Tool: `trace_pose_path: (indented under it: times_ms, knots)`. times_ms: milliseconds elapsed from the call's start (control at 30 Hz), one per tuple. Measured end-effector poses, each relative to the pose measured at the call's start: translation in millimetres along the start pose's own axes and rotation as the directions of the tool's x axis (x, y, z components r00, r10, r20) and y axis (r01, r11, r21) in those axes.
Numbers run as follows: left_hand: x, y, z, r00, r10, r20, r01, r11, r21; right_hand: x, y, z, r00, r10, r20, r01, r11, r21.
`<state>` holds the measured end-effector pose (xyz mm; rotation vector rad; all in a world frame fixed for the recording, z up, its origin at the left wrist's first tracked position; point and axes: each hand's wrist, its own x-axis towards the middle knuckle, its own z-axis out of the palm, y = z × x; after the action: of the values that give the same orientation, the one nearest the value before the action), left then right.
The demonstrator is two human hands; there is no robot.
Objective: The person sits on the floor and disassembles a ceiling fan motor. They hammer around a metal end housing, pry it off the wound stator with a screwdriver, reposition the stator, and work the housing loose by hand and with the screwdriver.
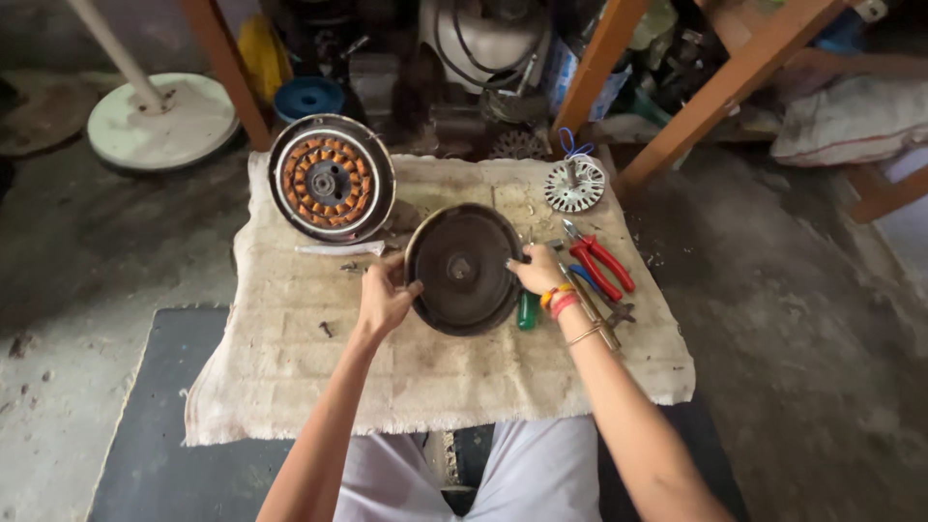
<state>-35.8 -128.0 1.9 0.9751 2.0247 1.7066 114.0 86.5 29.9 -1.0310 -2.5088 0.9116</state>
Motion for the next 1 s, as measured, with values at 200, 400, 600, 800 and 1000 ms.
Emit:
trace_pose_path:
  times_ms: [200, 400, 600, 800, 1000]
  knots:
    - [25, 39, -28, 0.875, 0.469, 0.120, -0.483, 0.833, 0.271, -17, 4, -8, 0.920, -0.155, -0.360, 0.218, 0.966, 0.140]
    - [7, -10, -28, 0.717, 0.541, 0.440, -0.688, 0.446, 0.572, -42, 18, 21, 0.731, -0.483, -0.482, 0.508, 0.857, -0.088]
    - [2, -33, -23, 0.679, 0.574, 0.458, -0.723, 0.410, 0.557, -43, 42, 34, 0.692, -0.482, -0.537, 0.515, 0.851, -0.101]
    - [-1, -18, -23, 0.780, 0.413, 0.471, -0.625, 0.559, 0.545, -43, 46, 33, 0.768, -0.464, -0.441, 0.446, 0.882, -0.152]
    - [-6, -18, -27, 0.644, 0.644, 0.414, -0.746, 0.409, 0.525, -44, 43, 33, 0.697, -0.494, -0.520, 0.489, 0.858, -0.160]
